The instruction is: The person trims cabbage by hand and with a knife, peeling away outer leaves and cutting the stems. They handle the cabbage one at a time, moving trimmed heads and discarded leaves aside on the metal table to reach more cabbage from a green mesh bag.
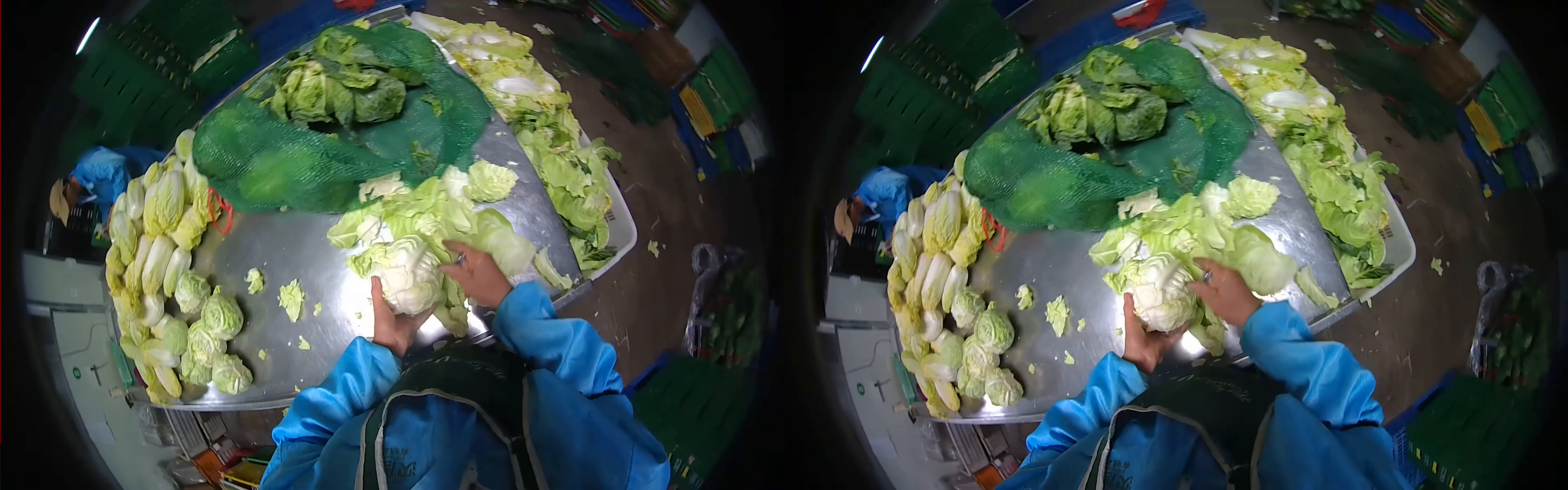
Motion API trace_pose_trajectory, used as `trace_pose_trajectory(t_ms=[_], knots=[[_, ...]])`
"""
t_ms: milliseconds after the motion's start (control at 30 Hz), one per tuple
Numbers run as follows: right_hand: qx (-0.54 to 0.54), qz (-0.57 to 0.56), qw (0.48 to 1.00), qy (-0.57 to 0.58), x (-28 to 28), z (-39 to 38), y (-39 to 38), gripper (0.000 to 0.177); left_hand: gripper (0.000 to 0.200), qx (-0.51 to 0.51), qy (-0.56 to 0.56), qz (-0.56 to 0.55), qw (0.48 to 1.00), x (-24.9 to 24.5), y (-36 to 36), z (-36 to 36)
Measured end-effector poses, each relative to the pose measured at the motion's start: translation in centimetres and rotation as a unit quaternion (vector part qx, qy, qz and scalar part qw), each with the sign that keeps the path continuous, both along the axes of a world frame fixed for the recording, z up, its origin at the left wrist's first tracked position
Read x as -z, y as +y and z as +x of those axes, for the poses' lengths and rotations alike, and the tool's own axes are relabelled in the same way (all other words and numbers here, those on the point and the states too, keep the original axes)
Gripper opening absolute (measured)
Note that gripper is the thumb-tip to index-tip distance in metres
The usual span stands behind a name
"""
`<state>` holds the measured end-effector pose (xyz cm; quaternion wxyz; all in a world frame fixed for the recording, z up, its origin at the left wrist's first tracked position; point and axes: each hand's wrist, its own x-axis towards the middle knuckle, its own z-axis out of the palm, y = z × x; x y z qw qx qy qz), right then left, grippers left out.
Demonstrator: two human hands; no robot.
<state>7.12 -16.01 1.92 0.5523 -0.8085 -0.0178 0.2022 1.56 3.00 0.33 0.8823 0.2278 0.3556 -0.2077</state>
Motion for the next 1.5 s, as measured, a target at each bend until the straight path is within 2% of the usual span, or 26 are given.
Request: trace_pose_trajectory(t_ms=[67,100,167,200,233,267,333,400,467,600,667,733,767,800,867,933,967,1100,1167,1200,1267,1300,1333,1433,1467,1500], knots=[[0.002,0.106,0.993,-0.060,1.7,-2.2,0.7,0.055,0.068,-0.007,-0.006,-0.024,1.000,-0.5,-1.1,0.4],[0.009,0.106,0.992,-0.061,2.6,-2.5,1.1,0.055,0.068,0.014,0.039,0.030,0.999,-1.9,-1.3,0.8],[-0.010,-0.076,0.962,-0.263,4.0,-3.1,2.2,0.058,0.067,0.036,0.086,0.089,0.992,-1.3,-1.0,0.8],[-0.007,-0.073,0.962,-0.262,3.8,-3.4,2.4,0.058,0.063,-0.004,-0.002,0.226,0.974,1.2,-0.4,0.6],[-0.020,-0.106,0.964,-0.242,3.2,-3.7,2.5,0.059,0.061,-0.044,-0.091,0.357,0.929,1.8,0.0,0.7],[-0.032,-0.139,0.965,-0.222,2.8,-3.8,2.6,0.061,0.061,-0.043,-0.091,0.359,0.928,2.3,0.7,0.6],[-0.034,-0.144,0.964,-0.222,2.7,-3.8,2.9,0.059,0.064,0.000,-0.228,0.509,0.830,2.0,1.7,0.6],[-0.039,-0.151,0.962,-0.223,2.4,-3.8,3.0,0.058,0.083,0.125,-0.346,0.612,0.700,2.2,2.1,0.4],[-0.027,-0.158,0.971,-0.179,1.9,-3.5,3.2,0.057,0.093,0.163,-0.363,0.676,0.620,1.4,2.6,0.9],[0.009,-0.164,0.969,-0.182,1.8,-2.7,3.5,0.055,0.095,0.212,-0.354,0.702,0.580,-0.2,2.0,2.0],[0.004,-0.154,0.983,-0.102,1.1,-1.8,3.3,0.049,0.097,0.187,-0.360,0.704,0.583,0.2,1.6,2.1],[-0.016,-0.107,0.993,-0.039,4.1,-1.1,3.5,0.040,0.098,0.174,-0.381,0.727,0.544,1.7,1.8,2.2],[-0.122,-0.154,0.916,-0.349,6.0,-0.7,2.8,0.032,0.097,0.155,-0.382,0.721,0.558,2.2,1.8,2.2],[-0.044,-0.112,0.953,-0.279,7.3,-0.4,3.7,0.025,0.096,0.140,-0.394,0.701,0.577,2.7,1.8,2.2],[-0.094,-0.116,0.972,-0.182,4.4,1.1,3.2,0.024,0.091,0.138,-0.404,0.694,0.579,3.4,2.0,3.0],[0.067,-0.033,0.992,-0.103,1.5,0.8,3.2,0.032,0.087,0.186,-0.393,0.719,0.542,2.8,2.3,3.9],[0.075,-0.070,0.991,-0.088,0.4,0.7,3.0,0.032,0.084,0.206,-0.391,0.739,0.509,2.1,2.2,4.1],[0.073,-0.106,0.991,-0.031,2.6,1.8,3.3,0.034,0.080,0.201,-0.418,0.718,0.519,2.1,2.0,4.9],[0.098,-0.104,0.989,-0.050,3.5,1.8,3.5,0.035,0.082,0.192,-0.434,0.790,0.388,0.3,1.4,4.8],[0.106,-0.099,0.987,-0.067,3.5,1.7,3.4,0.038,0.082,0.191,-0.442,0.787,0.386,2.3,2.2,5.0],[0.106,-0.098,0.987,-0.063,2.8,1.3,2.9,0.040,0.084,0.145,-0.426,0.849,0.278,8.0,4.8,6.0],[0.093,-0.097,0.988,-0.080,3.0,1.1,2.9,0.037,0.086,0.198,-0.412,0.823,0.336,2.0,2.4,5.0],[0.080,-0.097,0.988,-0.094,3.4,0.8,2.9,0.034,0.086,0.198,-0.421,0.820,0.334,0.9,2.7,5.2],[0.091,-0.094,0.987,-0.097,2.6,0.0,2.9,0.034,0.088,0.230,-0.444,0.772,0.393,-0.2,2.4,6.0],[0.079,-0.104,0.988,-0.081,2.0,-0.2,3.0,0.033,0.088,0.235,-0.443,0.772,0.391,-0.5,2.2,5.9],[0.085,-0.108,0.988,-0.072,2.5,0.1,3.4,0.032,0.088,0.244,-0.429,0.791,0.363,-0.9,1.9,5.7]])
